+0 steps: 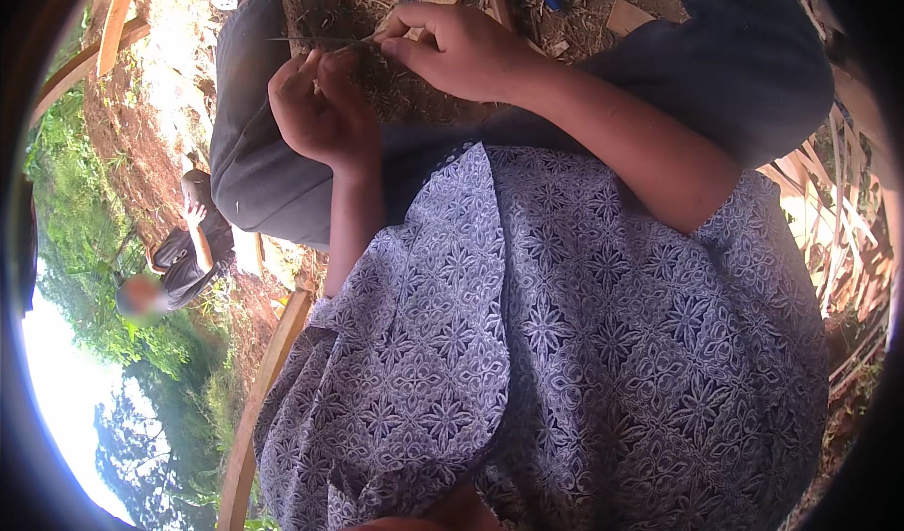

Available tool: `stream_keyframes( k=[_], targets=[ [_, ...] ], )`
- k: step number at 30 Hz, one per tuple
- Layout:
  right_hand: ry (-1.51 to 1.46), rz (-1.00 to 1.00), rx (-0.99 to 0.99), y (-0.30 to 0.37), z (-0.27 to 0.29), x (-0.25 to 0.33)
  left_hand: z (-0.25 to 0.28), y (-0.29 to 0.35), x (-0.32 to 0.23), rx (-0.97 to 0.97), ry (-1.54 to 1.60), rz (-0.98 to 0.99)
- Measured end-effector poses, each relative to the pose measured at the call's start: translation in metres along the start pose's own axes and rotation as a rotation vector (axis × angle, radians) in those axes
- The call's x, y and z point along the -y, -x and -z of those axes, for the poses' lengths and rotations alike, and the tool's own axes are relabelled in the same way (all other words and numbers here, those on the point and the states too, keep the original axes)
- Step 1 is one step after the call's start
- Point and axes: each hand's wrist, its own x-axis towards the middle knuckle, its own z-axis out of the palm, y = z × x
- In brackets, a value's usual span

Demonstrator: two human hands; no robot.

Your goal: The person sits on the ground and uses a curved knife to shave thin strips from a long, thin piece of wood. They repeatedly hold the wood and draw the knife along its length to remove shavings, occasionally inspecting the result.

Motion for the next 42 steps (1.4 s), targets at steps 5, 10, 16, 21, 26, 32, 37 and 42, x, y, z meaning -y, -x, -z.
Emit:
stream_keyframes(
  k=[5, 10, 16, 21, 26, 32, 37, 42],
  targets=[
    [0.086, -0.059, -0.019, -0.01, 0.001, -0.028, 0.0, -0.003, 0.006, 0.005, -0.058, -0.05],
    [0.25, -0.175, 0.032, -0.016, 0.008, -0.084, 0.001, -0.005, 0.0, 0.025, -0.036, -0.013],
    [0.163, -0.003, -0.08, -0.013, -0.001, -0.075, -0.002, -0.004, -0.004, -0.003, 0.039, 0.042],
    [-0.042, -0.021, 0.025, -0.005, 0.001, 0.002, -0.002, 0.0, -0.001, -0.024, 0.044, 0.049],
    [0.129, -0.093, -0.008, -0.008, 0.002, -0.017, 0.0, 0.003, 0.001, 0.009, -0.055, 0.037],
    [0.204, -0.111, -0.019, -0.011, 0.0, -0.031, 0.0, -0.001, 0.0, 0.014, 0.01, 0.075],
    [0.343, -0.186, -0.017, -0.019, -0.002, -0.066, -0.003, -0.004, 0.0, -0.017, 0.072, 0.168],
    [0.243, -0.048, -0.079, -0.025, -0.006, -0.051, -0.008, -0.001, 0.015, -0.112, 0.222, 0.241]
  ],
)
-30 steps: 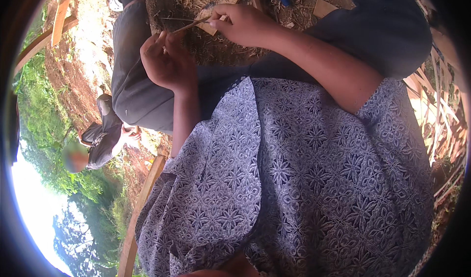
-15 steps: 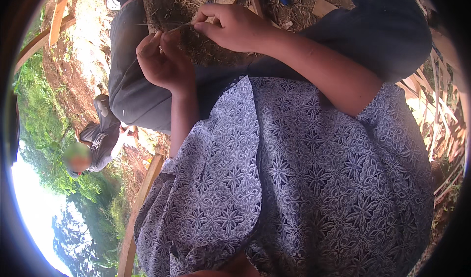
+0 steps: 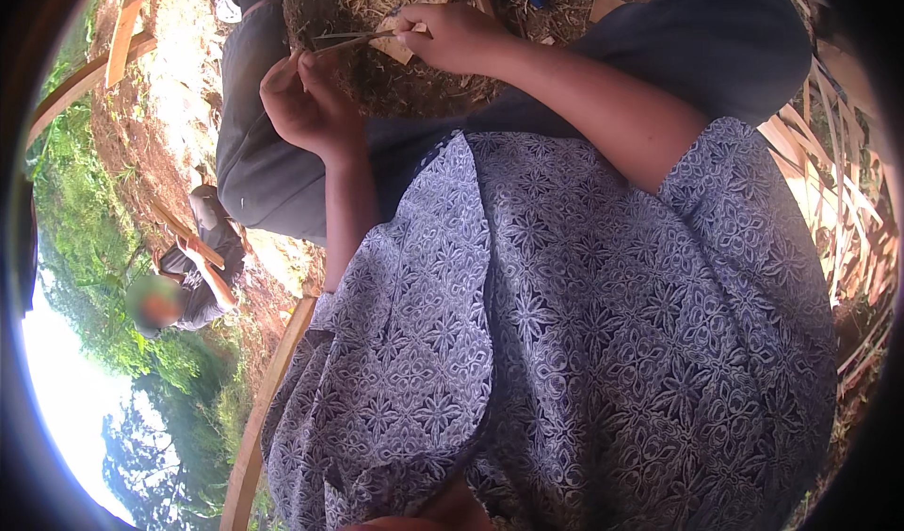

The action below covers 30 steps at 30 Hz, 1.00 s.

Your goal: The person sits on the ground and uses a curved knife to shave thin strips from a long, thin piece of wood. They repeatedly hold the wood and draw the knife along its length to remove shavings, occasionally inspecting the result.

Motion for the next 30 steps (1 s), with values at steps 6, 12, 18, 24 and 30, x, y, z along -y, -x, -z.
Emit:
stream_keyframes(
  k=[6, 12, 18, 24, 30],
  targets=[
    [0.126, -0.065, 0.026, -0.022, -0.011, -0.053, 0.003, -0.012, 0.003, 0.028, 0.051, 0.037],
    [0.085, -0.131, 0.106, -0.013, -0.001, -0.02, 0.006, -0.015, 0.007, 0.042, -0.022, 0.013],
    [0.17, -0.065, 0.062, -0.036, -0.014, -0.041, 0.0, -0.022, 0.014, 0.071, 0.002, -0.006],
    [0.02, 0.055, -0.057, -0.035, -0.025, -0.025, 0.0, -0.02, 0.012, 0.096, -0.02, 0.002],
    [0.161, -0.056, 0.069, -0.043, -0.021, -0.058, 0.001, -0.022, 0.012, 0.09, -0.101, -0.029]
  ],
)
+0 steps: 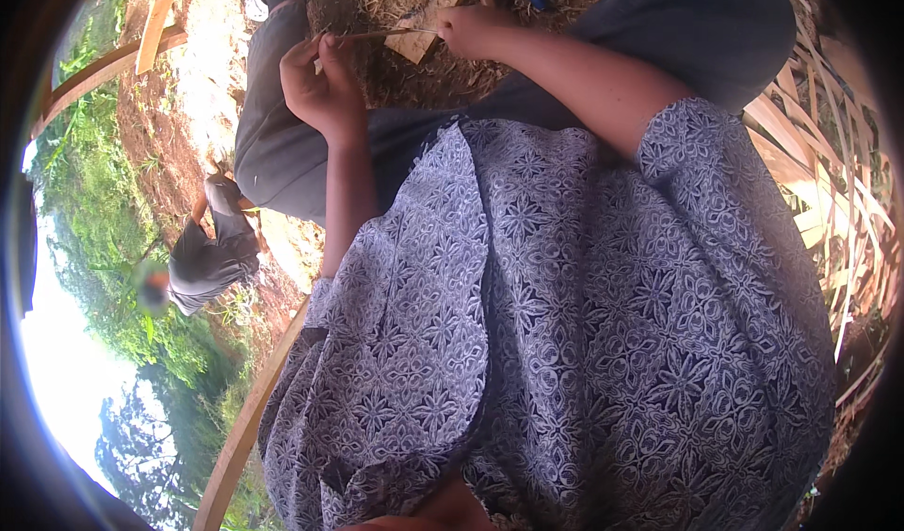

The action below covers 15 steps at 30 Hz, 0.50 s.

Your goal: The person sits on the ground and uses a curved knife to shave thin strips from a long, thin piece of wood. They repeatedly hold the wood and draw the knife along its length to remove shavings, occasionally inspecting the result.

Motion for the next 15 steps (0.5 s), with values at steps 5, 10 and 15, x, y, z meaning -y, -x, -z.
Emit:
stream_keyframes(
  k=[5, 10, 15],
  targets=[
    [-0.169, 0.069, -0.043, 0.025, 0.013, 0.034, 0.0, 0.002, 0.002, -0.019, 0.089, 0.013],
    [-0.28, 0.153, -0.095, 0.034, 0.026, 0.067, -0.003, 0.001, 0.0, -0.033, 0.105, 0.04],
    [-0.133, 0.064, -0.022, 0.017, 0.016, 0.027, -0.006, 0.0, -0.004, -0.009, 0.033, -0.012]
  ],
)
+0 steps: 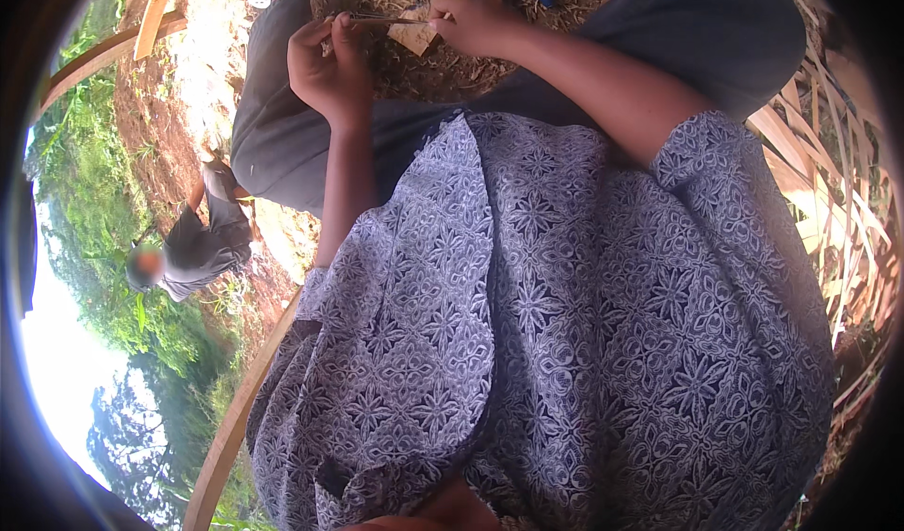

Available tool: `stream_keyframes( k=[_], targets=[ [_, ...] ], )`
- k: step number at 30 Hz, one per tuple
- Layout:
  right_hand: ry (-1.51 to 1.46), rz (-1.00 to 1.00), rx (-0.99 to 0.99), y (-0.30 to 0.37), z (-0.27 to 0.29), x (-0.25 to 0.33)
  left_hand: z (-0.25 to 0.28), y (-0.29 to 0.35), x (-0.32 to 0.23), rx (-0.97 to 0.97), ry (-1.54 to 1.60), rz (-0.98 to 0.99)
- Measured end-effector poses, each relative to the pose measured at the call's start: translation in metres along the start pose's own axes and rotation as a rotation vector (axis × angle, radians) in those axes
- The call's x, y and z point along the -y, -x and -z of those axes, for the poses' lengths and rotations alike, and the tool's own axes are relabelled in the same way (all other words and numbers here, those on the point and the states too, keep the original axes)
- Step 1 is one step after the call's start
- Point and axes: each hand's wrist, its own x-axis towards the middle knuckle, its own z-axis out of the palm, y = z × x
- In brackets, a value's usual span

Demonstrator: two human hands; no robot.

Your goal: The person sits on the ground and uses a curved knife to shave thin strips from a long, thin piece of wood. They repeatedly hold the wood and draw the knife along its length to remove shavings, occasionally inspecting the result.

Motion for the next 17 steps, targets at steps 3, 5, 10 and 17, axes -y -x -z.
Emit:
stream_keyframes(
  k=[3, 5, 10, 17],
  targets=[
    [-0.126, 0.076, 0.005, 0.019, 0.02, 0.054, 0.0, 0.001, -0.006, 0.017, -0.072, -0.035],
    [-0.009, -0.03, 0.023, 0.004, 0.001, -0.01, -0.001, -0.002, -0.011, 0.023, -0.086, -0.066],
    [-0.119, 0.067, -0.045, 0.017, 0.005, 0.041, 0.0, 0.001, -0.003, -0.006, -0.079, -0.065],
    [-0.072, 0.027, -0.011, 0.012, 0.006, 0.042, 0.003, 0.002, -0.003, 0.021, -0.104, -0.062]
  ],
)
